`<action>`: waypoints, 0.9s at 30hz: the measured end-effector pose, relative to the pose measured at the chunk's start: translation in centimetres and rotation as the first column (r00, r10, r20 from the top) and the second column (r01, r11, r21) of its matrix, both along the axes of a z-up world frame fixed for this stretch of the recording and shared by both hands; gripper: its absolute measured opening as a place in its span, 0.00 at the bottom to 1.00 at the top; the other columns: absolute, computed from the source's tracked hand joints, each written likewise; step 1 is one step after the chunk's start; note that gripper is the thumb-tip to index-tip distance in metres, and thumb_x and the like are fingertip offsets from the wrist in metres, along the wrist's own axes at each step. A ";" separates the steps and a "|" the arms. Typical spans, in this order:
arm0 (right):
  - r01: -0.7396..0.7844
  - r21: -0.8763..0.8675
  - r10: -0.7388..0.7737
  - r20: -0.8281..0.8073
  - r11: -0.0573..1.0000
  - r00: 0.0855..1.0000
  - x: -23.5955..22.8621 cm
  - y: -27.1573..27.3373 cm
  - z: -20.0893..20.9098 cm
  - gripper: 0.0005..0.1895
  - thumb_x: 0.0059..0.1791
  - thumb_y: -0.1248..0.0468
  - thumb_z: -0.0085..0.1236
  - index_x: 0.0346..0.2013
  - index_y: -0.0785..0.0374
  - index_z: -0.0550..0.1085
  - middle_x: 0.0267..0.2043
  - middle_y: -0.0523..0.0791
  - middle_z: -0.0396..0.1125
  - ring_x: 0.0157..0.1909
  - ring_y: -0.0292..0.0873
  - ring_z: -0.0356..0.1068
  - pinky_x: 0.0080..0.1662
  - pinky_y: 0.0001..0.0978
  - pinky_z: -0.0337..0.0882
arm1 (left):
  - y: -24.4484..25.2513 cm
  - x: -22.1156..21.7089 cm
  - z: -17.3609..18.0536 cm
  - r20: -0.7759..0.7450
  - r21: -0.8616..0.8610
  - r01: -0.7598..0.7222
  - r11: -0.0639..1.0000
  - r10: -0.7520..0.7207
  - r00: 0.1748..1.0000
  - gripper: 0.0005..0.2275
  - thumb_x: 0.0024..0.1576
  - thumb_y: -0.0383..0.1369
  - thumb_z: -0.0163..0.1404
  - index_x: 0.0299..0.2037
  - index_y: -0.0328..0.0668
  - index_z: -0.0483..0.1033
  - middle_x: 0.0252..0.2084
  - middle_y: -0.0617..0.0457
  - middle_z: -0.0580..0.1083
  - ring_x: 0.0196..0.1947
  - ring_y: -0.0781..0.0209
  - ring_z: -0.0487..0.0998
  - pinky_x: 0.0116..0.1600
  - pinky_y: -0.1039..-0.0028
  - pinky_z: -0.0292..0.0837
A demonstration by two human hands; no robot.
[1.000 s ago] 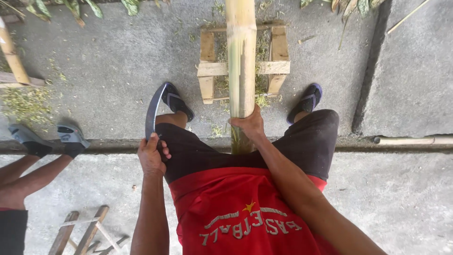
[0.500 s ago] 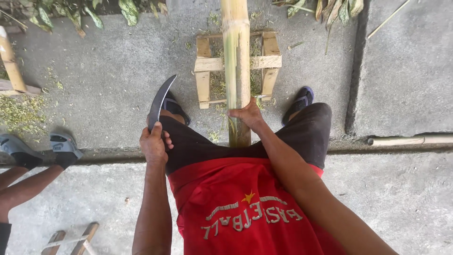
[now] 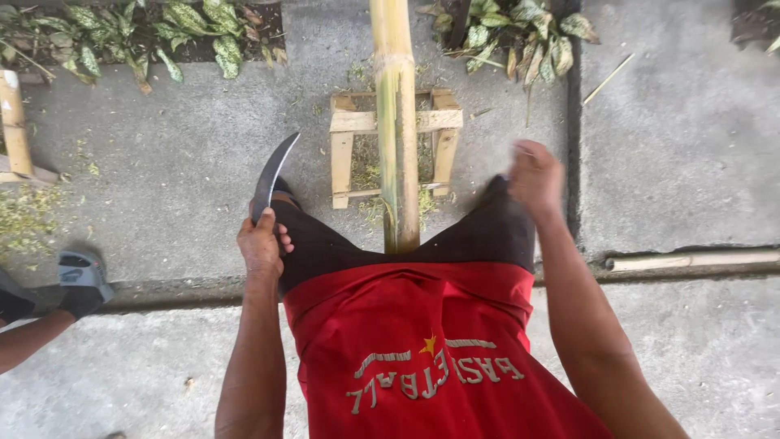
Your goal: The recorder is using a curved blade to scrape and smooth a long piece of bamboo positioned on a wooden stand.
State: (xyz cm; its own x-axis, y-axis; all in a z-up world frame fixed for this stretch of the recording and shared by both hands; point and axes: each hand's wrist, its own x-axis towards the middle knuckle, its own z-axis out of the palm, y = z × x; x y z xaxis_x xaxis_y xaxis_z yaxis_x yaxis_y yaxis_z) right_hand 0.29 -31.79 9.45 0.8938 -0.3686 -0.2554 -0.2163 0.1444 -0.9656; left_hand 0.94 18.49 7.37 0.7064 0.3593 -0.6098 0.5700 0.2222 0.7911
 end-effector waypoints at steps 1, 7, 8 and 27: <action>-0.003 -0.011 0.003 0.009 1.000 1.000 -1.7 -1.9 -0.1 0.10 0.57 0.66 0.51 0.52 0.59 0.75 0.28 0.42 0.65 0.24 0.35 0.65 0.24 0.27 0.65 | -0.1 0.1 0.0 0.009 -0.011 -0.003 1.000 0.003 1.000 0.07 0.63 0.36 0.51 0.44 0.42 0.70 0.22 0.55 0.70 0.15 0.66 0.69 0.17 0.74 0.65; 0.027 -0.832 -0.201 -0.102 0.553 0.974 -16.5 -10.1 -10.1 0.13 0.54 0.62 0.48 0.33 0.63 0.79 0.27 0.40 0.68 0.28 0.32 0.67 0.31 0.27 0.66 | -0.9 0.0 0.7 -0.057 -0.001 0.002 1.000 -0.002 0.998 0.07 0.63 0.36 0.51 0.44 0.43 0.70 0.23 0.55 0.70 0.15 0.67 0.69 0.17 0.74 0.66; -0.228 -0.745 -0.252 -0.471 0.627 0.846 -19.0 -9.9 -12.5 0.15 0.54 0.56 0.51 0.34 0.61 0.80 0.29 0.43 0.69 0.29 0.36 0.66 0.31 0.30 0.66 | -1.0 -0.1 0.7 -0.036 -0.010 0.011 1.000 -0.012 0.999 0.07 0.63 0.36 0.51 0.44 0.45 0.71 0.22 0.56 0.70 0.15 0.67 0.69 0.17 0.74 0.66; 0.296 0.477 0.032 -0.566 0.828 0.824 -30.7 -14.0 -38.6 0.25 0.54 0.52 0.37 0.45 0.69 0.75 0.44 0.55 0.75 0.44 0.53 0.76 0.46 0.45 0.80 | -2.0 -0.9 0.6 0.045 -0.068 0.005 0.998 -0.001 0.999 0.08 0.64 0.37 0.50 0.39 0.43 0.69 0.23 0.55 0.71 0.17 0.67 0.71 0.19 0.74 0.69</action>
State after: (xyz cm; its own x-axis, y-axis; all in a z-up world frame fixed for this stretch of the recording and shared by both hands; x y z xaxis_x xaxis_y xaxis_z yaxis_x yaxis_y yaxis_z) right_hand -30.45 -45.83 -29.14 0.5038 -0.1335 -0.8535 -0.6027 0.6534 -0.4580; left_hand 0.03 16.53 7.99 0.7349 0.3158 -0.6002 0.5346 0.2747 0.7992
